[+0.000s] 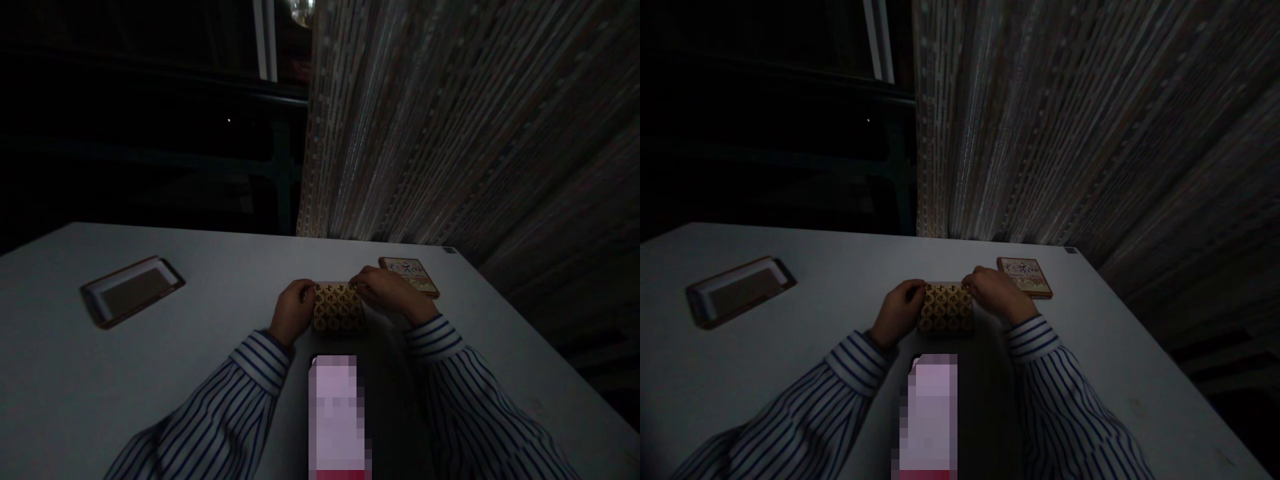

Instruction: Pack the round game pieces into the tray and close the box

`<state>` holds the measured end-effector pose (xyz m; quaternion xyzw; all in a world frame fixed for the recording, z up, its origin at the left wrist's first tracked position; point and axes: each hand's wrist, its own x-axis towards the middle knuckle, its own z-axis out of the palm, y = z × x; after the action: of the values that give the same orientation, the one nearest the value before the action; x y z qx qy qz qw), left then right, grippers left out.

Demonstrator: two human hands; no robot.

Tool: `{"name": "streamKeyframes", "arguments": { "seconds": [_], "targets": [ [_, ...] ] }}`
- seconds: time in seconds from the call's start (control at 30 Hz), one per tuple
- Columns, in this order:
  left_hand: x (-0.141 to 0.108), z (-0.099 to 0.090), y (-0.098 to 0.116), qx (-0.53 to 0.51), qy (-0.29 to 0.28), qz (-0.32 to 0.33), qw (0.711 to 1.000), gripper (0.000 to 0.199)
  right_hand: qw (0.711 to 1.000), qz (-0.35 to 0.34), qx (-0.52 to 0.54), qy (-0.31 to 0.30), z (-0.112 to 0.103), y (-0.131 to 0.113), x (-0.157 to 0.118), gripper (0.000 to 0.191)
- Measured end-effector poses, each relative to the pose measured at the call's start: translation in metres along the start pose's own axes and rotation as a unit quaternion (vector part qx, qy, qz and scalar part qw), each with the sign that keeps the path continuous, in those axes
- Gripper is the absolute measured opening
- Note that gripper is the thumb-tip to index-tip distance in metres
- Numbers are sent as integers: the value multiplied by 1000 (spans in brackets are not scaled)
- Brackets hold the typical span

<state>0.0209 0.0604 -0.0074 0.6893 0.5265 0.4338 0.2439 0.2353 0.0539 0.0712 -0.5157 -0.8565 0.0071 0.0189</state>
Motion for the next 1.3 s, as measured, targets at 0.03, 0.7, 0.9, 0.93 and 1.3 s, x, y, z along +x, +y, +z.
{"name": "streamKeyframes", "arguments": {
  "seconds": [0.03, 0.7, 0.9, 0.93, 1.3],
  "targets": [
    [0, 0, 0, 0, -2, -1, 1000, 24, 1000, 3, -1, 1, 0, 0, 0, 28],
    [0, -2, 3, 2, -2, 8, 1000, 22, 1000, 17, -12, -12, -1, -2, 2, 26],
    [-1, -3, 4, 4, -3, 5, 1000, 22, 1000, 12, -14, -7, -1, -2, 2, 25],
    [-1, -2, 4, 4, -2, 6, 1000, 22, 1000, 11, -14, -6, -1, -2, 2, 25],
    [0, -2, 5, 9, 5, 12, 1000, 21, 1000, 9, -10, -13, 0, -1, 3, 26]
  ]
}}
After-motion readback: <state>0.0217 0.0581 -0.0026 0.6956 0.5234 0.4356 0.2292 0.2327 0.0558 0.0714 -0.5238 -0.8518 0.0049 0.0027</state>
